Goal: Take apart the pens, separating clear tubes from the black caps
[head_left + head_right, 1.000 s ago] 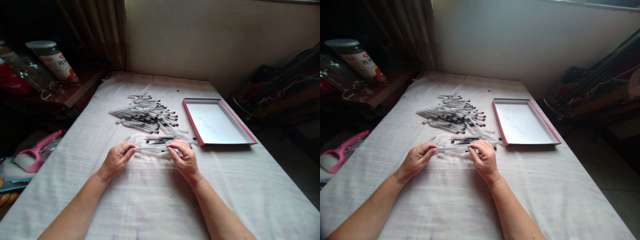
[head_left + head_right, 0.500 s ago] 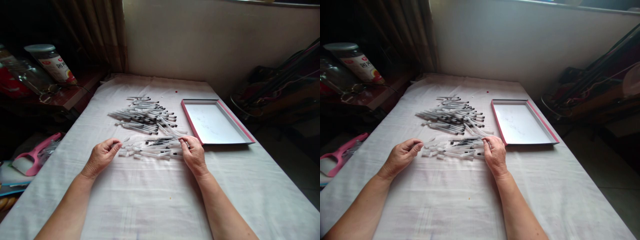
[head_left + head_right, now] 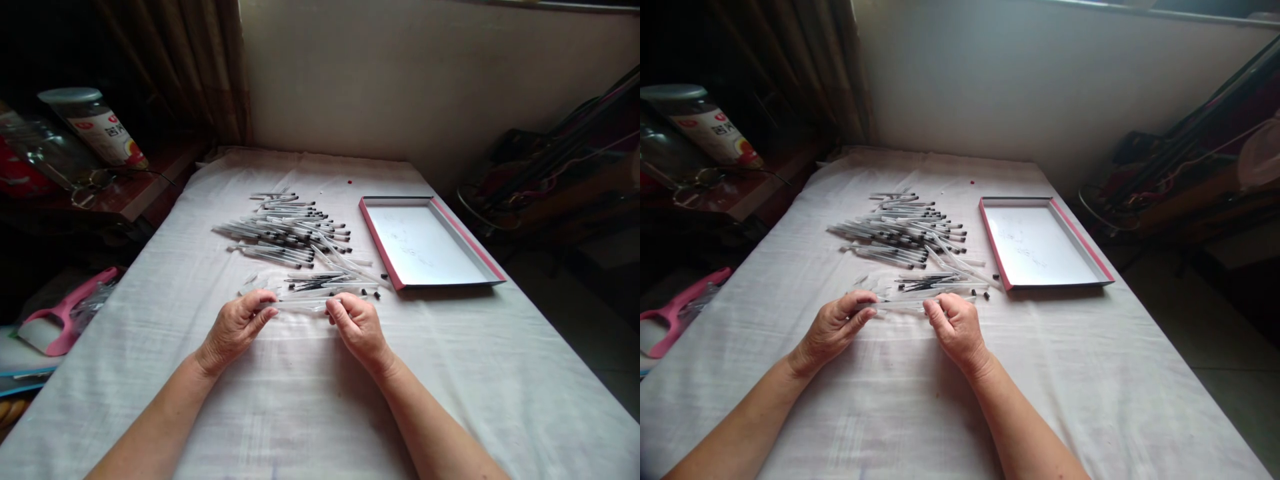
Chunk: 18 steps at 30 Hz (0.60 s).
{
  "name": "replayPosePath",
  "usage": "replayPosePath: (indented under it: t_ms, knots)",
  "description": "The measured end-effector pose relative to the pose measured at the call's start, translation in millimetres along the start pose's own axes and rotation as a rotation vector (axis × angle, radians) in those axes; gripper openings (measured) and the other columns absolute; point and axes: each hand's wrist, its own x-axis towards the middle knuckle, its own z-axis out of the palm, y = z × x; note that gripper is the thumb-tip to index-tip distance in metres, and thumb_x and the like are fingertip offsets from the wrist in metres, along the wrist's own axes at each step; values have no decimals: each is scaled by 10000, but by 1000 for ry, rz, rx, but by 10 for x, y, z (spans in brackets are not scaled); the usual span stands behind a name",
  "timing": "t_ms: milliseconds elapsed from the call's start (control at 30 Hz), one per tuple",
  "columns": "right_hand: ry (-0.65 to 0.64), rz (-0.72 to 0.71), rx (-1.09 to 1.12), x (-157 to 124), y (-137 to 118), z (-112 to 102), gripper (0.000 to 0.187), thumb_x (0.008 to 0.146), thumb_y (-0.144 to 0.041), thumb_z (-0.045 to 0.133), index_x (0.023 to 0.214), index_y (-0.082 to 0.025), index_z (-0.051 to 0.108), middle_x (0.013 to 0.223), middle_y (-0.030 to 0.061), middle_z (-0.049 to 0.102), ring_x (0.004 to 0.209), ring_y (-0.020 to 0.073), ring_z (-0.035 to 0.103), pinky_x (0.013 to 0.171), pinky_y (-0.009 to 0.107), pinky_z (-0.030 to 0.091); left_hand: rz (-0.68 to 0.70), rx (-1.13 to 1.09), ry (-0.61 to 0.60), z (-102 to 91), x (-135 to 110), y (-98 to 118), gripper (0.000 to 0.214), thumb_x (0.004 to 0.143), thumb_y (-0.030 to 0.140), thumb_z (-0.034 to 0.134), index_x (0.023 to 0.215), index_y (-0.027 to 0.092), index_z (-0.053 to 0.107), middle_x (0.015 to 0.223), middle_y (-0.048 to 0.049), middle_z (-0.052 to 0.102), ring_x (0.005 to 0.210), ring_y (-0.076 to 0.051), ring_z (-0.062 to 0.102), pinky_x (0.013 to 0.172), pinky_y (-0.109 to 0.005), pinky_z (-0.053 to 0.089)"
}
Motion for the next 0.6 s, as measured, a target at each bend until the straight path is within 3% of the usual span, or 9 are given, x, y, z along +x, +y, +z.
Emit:
replayPosePath:
  t_ms: [67, 167, 300, 400, 433, 533, 600]
  knots:
    - [-11, 79, 128, 10, -44, 0, 374, 922, -405, 510, 625, -197, 601, 544, -3, 593, 523, 134, 555, 545, 255, 431, 47, 59, -41, 9, 14, 22, 254, 932, 411, 522, 966, 197, 655, 856, -32, 727, 727, -158, 672, 677, -253, 512]
    - [18, 131, 222, 25, -73, -9, 370, 898, -417, 541, 613, -193, 614, 543, 3, 601, 539, 140, 564, 560, 258, 443, 57, 76, -139, -19, 48, 62, 318, 963, 425, 449, 847, 196, 637, 717, -8, 666, 640, -142, 626, 606, -241, 472]
    - [110, 129, 273, 51, 57, -108, 359, 871, -420, 591, 592, -195, 618, 556, 4, 597, 557, 144, 550, 583, 271, 438, -105, -142, -231, -192, 76, 0, 480, 955, 529, 404, 658, 187, 559, 567, 9, 537, 491, -109, 489, 484, -226, 403]
    - [393, 137, 312, 90, 188, -215, 365, 905, -437, 538, 635, -204, 615, 577, -4, 584, 556, 141, 532, 573, 272, 430, -365, -323, -29, -335, 106, -122, 551, 913, 646, 395, 622, 192, 512, 458, 39, 414, 370, -90, 333, 360, -225, 284]
    - [397, 125, 275, 104, 211, -230, 339, 901, -427, 549, 655, -206, 623, 590, -4, 588, 571, 147, 542, 585, 278, 436, -385, -319, 39, -353, 124, -153, 540, 898, 654, 426, 643, 189, 528, 461, 38, 423, 383, -94, 356, 373, -226, 303]
    - [239, -17, 31, 130, 212, -193, 210, 884, -363, 575, 768, -218, 674, 699, 23, 656, 696, 188, 606, 695, 325, 472, -243, -132, 154, -294, 189, -201, 477, 883, 623, 491, 756, 180, 618, 627, -18, 616, 596, -150, 577, 582, -261, 478]
    - [193, -125, -146, 134, 198, -142, 155, 876, -322, 572, 826, -229, 685, 789, 44, 692, 794, 216, 620, 776, 362, 473, -99, 73, 199, -204, 214, -217, 400, 881, 567, 539, 844, 189, 666, 809, -51, 701, 794, -193, 641, 763, -311, 501]
